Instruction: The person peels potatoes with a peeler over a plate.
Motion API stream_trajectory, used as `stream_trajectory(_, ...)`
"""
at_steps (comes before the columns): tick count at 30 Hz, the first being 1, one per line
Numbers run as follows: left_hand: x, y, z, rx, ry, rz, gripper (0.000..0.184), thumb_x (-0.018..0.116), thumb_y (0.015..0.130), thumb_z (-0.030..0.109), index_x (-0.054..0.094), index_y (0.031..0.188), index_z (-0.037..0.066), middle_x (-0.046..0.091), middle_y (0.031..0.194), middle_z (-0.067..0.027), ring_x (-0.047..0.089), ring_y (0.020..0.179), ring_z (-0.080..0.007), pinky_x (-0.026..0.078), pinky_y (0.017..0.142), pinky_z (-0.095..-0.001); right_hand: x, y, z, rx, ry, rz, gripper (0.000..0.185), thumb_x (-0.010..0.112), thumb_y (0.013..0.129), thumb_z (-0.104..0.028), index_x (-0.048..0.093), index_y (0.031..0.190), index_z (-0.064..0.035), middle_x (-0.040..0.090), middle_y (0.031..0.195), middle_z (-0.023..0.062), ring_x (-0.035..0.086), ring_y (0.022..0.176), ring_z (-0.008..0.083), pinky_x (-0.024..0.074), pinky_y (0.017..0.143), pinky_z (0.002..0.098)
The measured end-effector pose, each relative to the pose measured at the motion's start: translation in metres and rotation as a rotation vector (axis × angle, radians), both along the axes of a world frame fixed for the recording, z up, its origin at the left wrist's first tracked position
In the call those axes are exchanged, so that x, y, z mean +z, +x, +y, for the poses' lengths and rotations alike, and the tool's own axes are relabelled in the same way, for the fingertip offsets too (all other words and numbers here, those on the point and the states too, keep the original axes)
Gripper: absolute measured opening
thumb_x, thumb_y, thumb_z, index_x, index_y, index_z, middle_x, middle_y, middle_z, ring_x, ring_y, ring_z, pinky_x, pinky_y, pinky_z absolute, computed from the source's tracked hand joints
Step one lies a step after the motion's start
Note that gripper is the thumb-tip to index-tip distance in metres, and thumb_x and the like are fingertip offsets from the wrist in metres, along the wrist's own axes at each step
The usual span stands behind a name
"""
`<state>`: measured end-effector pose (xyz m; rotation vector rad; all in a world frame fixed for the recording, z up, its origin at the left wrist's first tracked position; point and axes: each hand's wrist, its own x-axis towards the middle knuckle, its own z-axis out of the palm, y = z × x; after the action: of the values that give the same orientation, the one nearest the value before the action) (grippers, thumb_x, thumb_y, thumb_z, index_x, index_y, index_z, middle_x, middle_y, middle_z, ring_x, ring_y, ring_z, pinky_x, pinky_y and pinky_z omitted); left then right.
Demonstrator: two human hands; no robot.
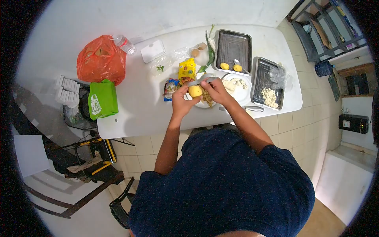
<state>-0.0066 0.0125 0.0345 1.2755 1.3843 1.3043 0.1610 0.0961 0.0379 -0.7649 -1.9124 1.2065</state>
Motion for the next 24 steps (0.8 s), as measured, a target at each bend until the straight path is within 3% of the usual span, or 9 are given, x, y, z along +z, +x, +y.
stream_trajectory(8, -0.007, 0.008, 0.000, 0.010, -0.023, -0.187, 0.045, 0.079, 0.070, -0.006, 0.061, 0.112, -0.006, 0.067, 0.108, -0.0100, 0.064, 0.100, -0.0159, 0.051, 0.089, -0.0295, 0.000, 0.010, 0.006, -0.011, -0.030, 0.048, 0.031, 0.053, 0.098, -0.028, 0.057, 0.084, -0.0012, 0.058, 0.071, 0.0098, 0.055, 0.067, 0.0203, 0.0441, 0.063, 0.0339)
stream_trajectory(17, -0.010, 0.007, 0.002, -0.037, -0.003, -0.029, 0.051, 0.078, 0.072, -0.004, 0.058, 0.118, -0.008, 0.067, 0.110, -0.0109, 0.064, 0.100, -0.0147, 0.050, 0.090, -0.0282, 0.005, 0.002, 0.006, 0.005, -0.053, 0.063, 0.029, 0.052, 0.099, -0.027, 0.053, 0.084, -0.0021, 0.053, 0.070, 0.0057, 0.052, 0.067, 0.0168, 0.0430, 0.063, 0.0321)
stream_trajectory(24, -0.015, 0.008, 0.001, -0.036, 0.000, -0.091, 0.055, 0.080, 0.071, -0.002, 0.057, 0.120, -0.008, 0.067, 0.111, -0.0115, 0.063, 0.101, -0.0148, 0.050, 0.090, -0.0284, -0.005, 0.011, 0.006, -0.021, -0.106, 0.105, 0.030, 0.052, 0.099, -0.028, 0.053, 0.085, -0.0016, 0.052, 0.070, 0.0064, 0.051, 0.067, 0.0167, 0.0421, 0.062, 0.0327)
